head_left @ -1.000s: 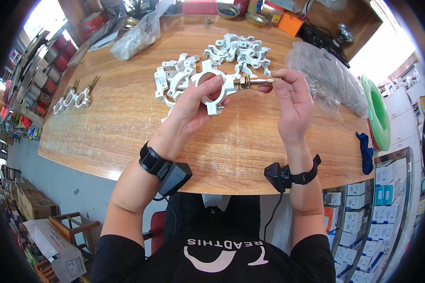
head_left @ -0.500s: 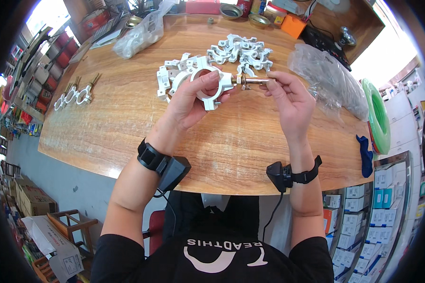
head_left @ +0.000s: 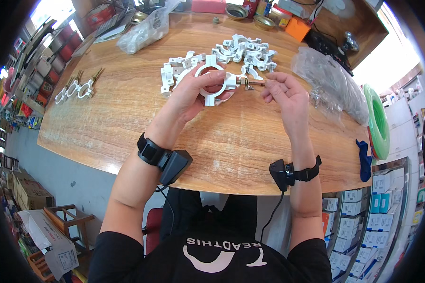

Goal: Assembling white plastic pipe clamps by inserting bolts and nuts by hand.

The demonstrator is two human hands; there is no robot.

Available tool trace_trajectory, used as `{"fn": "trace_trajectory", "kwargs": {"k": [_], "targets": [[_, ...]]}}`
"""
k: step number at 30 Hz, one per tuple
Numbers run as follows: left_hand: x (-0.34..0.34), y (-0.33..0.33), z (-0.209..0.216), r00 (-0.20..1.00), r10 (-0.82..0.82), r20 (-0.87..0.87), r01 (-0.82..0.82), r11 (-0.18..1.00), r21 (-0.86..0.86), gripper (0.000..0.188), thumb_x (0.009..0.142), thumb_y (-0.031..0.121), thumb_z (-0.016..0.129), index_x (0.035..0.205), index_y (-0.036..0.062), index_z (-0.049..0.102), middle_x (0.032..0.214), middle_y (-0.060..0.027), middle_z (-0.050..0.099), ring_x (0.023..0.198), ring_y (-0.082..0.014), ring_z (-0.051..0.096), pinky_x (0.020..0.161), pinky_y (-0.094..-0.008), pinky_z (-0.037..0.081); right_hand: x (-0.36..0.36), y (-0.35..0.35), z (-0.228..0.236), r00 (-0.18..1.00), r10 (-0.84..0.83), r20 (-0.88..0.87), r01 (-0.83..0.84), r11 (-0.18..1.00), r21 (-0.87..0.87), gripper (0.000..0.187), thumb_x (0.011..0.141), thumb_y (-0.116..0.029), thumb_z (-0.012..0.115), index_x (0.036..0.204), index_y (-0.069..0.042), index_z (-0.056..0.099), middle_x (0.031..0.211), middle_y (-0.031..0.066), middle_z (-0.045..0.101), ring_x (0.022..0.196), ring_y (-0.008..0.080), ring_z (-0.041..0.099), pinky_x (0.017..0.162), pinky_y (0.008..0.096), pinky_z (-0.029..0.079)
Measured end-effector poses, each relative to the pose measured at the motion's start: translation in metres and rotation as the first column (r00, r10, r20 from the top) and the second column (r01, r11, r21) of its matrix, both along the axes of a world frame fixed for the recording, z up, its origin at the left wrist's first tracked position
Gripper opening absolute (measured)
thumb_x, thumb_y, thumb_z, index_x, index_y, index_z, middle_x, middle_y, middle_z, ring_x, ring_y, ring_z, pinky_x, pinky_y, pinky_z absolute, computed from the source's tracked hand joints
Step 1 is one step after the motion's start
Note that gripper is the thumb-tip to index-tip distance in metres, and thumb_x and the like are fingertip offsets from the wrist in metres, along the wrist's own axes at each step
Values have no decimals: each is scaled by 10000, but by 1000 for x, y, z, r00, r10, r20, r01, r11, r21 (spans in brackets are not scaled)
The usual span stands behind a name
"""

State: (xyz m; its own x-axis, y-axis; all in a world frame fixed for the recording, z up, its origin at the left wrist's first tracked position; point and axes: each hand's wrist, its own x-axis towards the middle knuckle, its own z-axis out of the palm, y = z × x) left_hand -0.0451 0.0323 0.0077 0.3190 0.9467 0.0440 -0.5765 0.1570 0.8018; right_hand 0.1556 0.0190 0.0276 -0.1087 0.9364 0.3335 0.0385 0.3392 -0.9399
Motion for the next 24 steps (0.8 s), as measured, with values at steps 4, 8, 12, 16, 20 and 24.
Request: {"fn": "trace_trajectory", "kwargs": {"k": [4,8,12,16,20,24], "targets": [[-1,1,-1,1000,14,-10,-14,1000,-10,262,810,140,556,1000,-16,466,911,-138,564,807,-227,592,622,-282,492,2,2,-3,997,75,-25,-74,997,31,171,820,-48,539,947,63,512,751,93,594,668,107,559,597,207,448],[-3,1,0,1000,-11,-12,11,1000,-15,272,805,138,559,1009,-16,465,925,-146,563,848,-257,591,650,-274,508,4,2,-3,991,130,11,-131,989,69,157,816,3,516,956,71,495,805,110,594,717,129,572,638,223,462],[-1,3,-4,996,-8,93,17,996,-91,285,806,145,559,1025,-7,461,939,-154,567,869,-268,589,646,-264,517,7,2,-5,985,168,30,-170,973,155,165,803,29,520,962,65,495,850,110,589,740,138,579,679,235,473],[-5,3,-1,999,31,34,-30,999,-43,286,802,153,568,1029,9,470,946,-154,573,867,-263,592,635,-264,521,6,4,-7,981,192,31,-195,972,131,176,797,37,524,969,60,496,879,112,586,743,136,578,688,239,476],[-7,2,0,999,40,-22,-40,999,4,278,793,149,581,1021,26,480,954,-152,577,847,-251,598,631,-271,523,4,4,-7,988,155,20,-156,984,90,158,812,3,524,958,61,503,814,104,598,714,129,578,659,230,476],[-6,3,0,998,46,-37,-45,999,22,267,794,142,580,1009,20,480,947,-150,577,838,-245,599,637,-276,526,5,5,-8,991,124,53,-126,991,41,143,823,-30,527,933,61,517,744,93,600,671,117,570,634,217,471]]}}
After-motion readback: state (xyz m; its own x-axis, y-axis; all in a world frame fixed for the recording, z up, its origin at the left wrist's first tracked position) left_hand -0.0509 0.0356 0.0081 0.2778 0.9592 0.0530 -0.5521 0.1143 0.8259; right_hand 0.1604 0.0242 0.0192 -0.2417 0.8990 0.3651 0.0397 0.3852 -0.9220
